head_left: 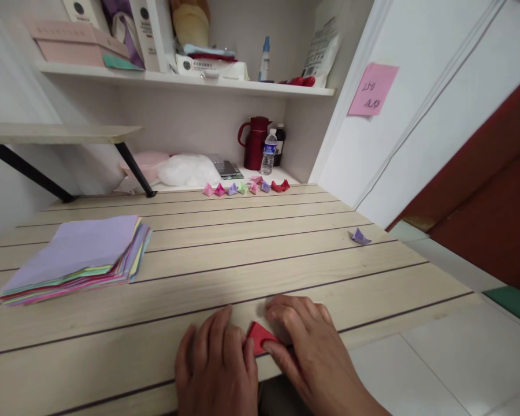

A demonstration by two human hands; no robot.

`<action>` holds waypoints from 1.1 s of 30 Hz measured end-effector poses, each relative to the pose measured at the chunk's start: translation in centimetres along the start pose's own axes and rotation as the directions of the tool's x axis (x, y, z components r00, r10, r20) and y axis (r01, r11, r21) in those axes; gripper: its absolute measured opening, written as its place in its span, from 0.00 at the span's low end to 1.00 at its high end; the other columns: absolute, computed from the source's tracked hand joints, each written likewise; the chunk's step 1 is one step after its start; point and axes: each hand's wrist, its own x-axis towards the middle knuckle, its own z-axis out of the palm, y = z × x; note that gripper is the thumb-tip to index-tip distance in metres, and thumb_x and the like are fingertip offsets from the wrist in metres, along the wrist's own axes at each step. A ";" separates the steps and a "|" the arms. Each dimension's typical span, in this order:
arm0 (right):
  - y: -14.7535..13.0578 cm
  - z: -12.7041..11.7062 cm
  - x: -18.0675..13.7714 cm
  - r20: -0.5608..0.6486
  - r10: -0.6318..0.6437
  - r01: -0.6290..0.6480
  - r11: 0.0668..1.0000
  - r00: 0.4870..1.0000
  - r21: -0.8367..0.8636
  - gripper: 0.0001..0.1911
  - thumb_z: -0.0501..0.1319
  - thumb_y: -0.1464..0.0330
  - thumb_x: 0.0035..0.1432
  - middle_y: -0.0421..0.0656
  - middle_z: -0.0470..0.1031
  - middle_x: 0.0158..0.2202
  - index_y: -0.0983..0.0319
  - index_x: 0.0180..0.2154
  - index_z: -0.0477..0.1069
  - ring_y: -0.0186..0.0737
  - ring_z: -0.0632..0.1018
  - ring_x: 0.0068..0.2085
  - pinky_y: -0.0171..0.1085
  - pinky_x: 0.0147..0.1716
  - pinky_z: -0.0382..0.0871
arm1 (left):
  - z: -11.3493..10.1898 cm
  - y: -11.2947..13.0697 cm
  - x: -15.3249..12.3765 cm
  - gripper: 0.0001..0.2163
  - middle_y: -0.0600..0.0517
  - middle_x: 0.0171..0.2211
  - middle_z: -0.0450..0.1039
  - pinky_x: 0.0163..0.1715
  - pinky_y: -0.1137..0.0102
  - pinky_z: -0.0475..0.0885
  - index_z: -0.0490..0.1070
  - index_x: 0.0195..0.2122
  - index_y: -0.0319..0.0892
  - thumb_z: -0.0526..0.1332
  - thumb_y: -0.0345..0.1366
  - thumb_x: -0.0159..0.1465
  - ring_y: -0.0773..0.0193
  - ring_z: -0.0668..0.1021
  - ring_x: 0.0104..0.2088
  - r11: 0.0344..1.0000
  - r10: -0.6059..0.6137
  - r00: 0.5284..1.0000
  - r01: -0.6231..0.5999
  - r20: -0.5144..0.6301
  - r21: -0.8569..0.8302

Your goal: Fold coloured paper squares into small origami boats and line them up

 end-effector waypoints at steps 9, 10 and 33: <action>0.1 -0.7 0.6 0.167 -0.032 0.049 0.994 0.985 -0.097 0.27 0.60 0.65 0.66 0.45 0.73 0.53 0.49 0.64 0.57 0.49 0.74 0.48 0.46 0.42 0.67 | 0.1 -0.4 -0.6 0.10 0.56 0.51 0.79 0.59 0.53 0.55 0.74 0.45 0.52 0.57 0.34 0.66 0.55 0.77 0.50 0.985 -0.056 0.997 0.064 0.055 -0.162; 0.2 -0.8 0.5 0.164 -0.022 0.036 0.996 0.986 -0.081 0.27 0.60 0.64 0.65 0.45 0.74 0.53 0.51 0.64 0.58 0.49 0.74 0.48 0.46 0.42 0.67 | 0.1 -0.4 -0.6 0.10 0.56 0.51 0.79 0.60 0.53 0.54 0.74 0.45 0.52 0.57 0.34 0.66 0.56 0.77 0.50 0.984 -0.057 0.997 0.064 0.047 -0.167; 0.4 -1.5 -0.5 0.087 0.052 -0.056 0.997 0.995 0.046 0.06 0.56 0.70 0.67 0.43 0.75 0.46 0.57 0.36 0.69 0.46 0.73 0.44 0.44 0.41 0.64 | -1.3 -0.3 0.4 0.11 0.51 0.45 0.80 0.56 0.48 0.58 0.75 0.33 0.51 0.53 0.35 0.67 0.54 0.76 0.48 0.974 -0.049 0.993 0.072 0.111 -0.216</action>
